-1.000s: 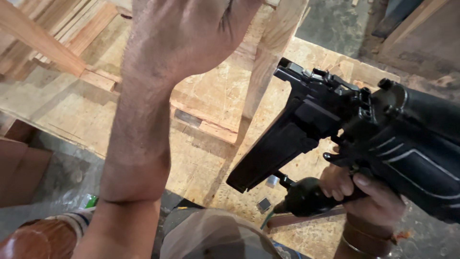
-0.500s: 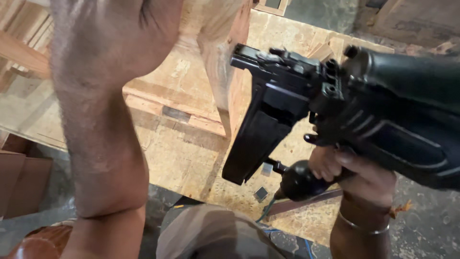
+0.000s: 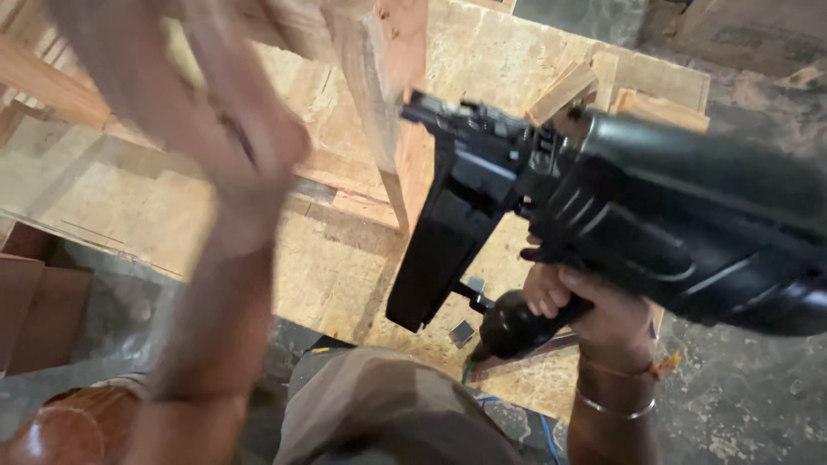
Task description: The person assembles wooden frames on a workbench. They position wooden slats and boards against a frame base, hold them aligned, and drive nails using a pneumatic nail gun, repeating the process for multiple frame sections and repositioning pieces as needed.
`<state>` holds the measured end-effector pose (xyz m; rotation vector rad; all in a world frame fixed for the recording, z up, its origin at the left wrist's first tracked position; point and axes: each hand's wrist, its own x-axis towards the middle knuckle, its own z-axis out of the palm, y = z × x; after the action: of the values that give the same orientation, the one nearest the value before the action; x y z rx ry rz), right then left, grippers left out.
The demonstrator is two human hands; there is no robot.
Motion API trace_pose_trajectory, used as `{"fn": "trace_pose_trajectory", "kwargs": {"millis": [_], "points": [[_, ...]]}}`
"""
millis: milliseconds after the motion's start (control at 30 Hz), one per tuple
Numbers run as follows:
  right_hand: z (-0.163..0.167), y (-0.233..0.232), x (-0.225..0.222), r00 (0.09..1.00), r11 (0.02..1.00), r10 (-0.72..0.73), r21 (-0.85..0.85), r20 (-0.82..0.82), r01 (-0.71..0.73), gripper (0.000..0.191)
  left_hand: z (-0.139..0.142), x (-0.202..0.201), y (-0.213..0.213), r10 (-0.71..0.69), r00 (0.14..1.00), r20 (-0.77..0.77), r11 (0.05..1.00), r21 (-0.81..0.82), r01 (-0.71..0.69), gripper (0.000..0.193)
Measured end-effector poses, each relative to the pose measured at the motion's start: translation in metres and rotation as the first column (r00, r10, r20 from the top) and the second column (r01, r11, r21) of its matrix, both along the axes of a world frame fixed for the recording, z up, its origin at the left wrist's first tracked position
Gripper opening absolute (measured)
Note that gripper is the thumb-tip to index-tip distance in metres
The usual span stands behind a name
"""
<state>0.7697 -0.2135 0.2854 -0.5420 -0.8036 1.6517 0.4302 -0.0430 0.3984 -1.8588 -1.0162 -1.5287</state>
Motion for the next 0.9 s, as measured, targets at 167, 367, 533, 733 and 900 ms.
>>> {"fn": "trace_pose_trajectory", "kwargs": {"millis": [167,367,533,733,900], "points": [[-0.045,-0.04,0.005,0.997,0.989,-0.073,-0.125,0.026,0.076,0.044,-0.119,0.049,-0.04,-0.363,0.72,0.592,0.846,-0.114,0.521,0.07],[-0.127,-0.068,0.007,0.979,0.915,-0.197,-0.349,0.052,0.202,0.047,-0.174,0.052,-0.021,-0.489,0.448,0.748,0.166,-0.425,0.89,0.072],[-0.203,-0.066,0.002,0.985,0.858,-0.167,-0.496,-0.03,0.131,0.026,-0.199,0.072,-0.009,-0.581,0.348,0.736,0.24,-0.253,0.937,0.042],[-0.273,-0.041,-0.028,0.97,0.735,-0.15,-0.678,-0.192,-0.021,0.028,-0.22,0.067,-0.013,-0.536,0.265,0.802,0.194,-0.188,0.963,0.046],[-0.296,-0.024,-0.04,0.971,0.665,-0.155,-0.746,-0.181,-0.032,0.026,-0.218,0.07,-0.016,-0.52,0.302,0.799,0.203,-0.228,0.952,0.044]]}}
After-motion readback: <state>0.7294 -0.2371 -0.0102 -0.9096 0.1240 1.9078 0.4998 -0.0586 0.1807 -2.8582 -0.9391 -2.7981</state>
